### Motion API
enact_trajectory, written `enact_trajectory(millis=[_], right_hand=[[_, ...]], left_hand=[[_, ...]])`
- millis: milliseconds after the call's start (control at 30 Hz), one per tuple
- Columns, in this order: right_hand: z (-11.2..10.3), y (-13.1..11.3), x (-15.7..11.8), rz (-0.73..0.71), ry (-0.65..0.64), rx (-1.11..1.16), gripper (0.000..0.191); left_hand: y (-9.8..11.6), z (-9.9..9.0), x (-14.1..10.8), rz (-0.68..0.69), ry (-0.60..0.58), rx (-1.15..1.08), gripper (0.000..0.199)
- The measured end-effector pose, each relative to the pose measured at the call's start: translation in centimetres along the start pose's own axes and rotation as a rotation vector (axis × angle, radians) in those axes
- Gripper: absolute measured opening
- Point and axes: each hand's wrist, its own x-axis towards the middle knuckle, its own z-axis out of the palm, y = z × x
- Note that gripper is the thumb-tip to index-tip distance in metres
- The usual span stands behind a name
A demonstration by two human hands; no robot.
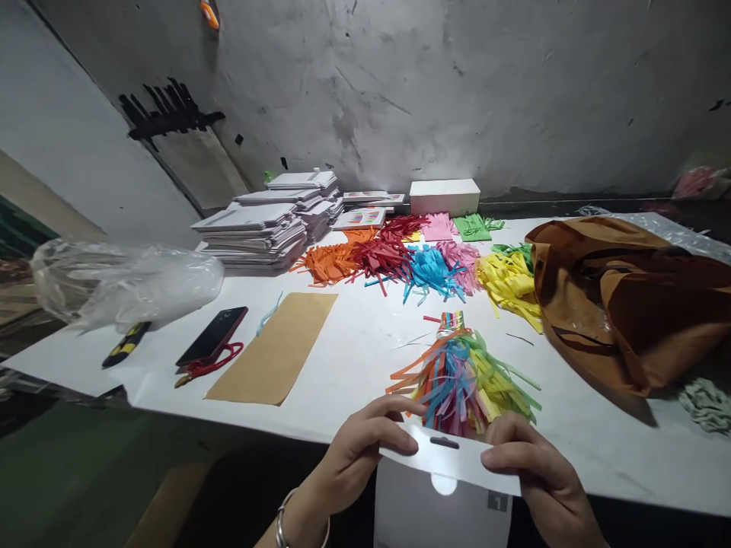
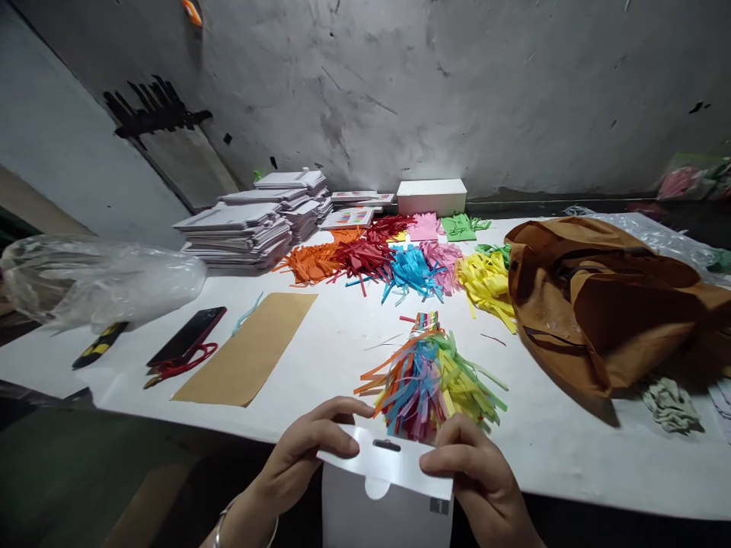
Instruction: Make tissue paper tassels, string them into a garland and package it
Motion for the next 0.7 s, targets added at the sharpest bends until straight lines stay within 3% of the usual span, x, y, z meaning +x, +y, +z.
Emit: enact_trajectory(millis=[67,167,300,467,567,633,700], right_hand=[[-0.4,-0.4,0.5,0.018,-0.102,-0.099,0.03],[-0.7,-0.8,0.9,0.012,-0.146,-0.201,0.03],[-1.3,-2.0,1.1,0.014,-0.209,-0.288,0.032],[-1.2,-3.8,2.6,-0.065,-0.264,-0.601,0.038],[0.1,-4.0,4.2,-0.101,-0.341,-0.721,0.04],[0.6,-4.1,5.0,-0.028,-0.403,-0.679,0.031],[0.7,-4.2,5.6,0.052,-0.446,-0.62,0.026]], left_hand=[[0.7,-0.3,0.1,-0.073,-0.065,-0.003,0.036],[1.6,-0.3,0.1,-0.107,-0.137,0.08,0.036],[1.3,0.6,-0.1,-0.13,-0.081,0.225,0.011],[0.7,2.1,-0.4,-0.093,-0.06,0.255,0.026],[0.8,3.1,-0.5,-0.107,0.053,0.213,0.033],[0.8,3.6,-0.5,-0.148,0.176,0.141,0.037],[0.8,3.7,-0.2,-0.213,0.199,0.072,0.034]])
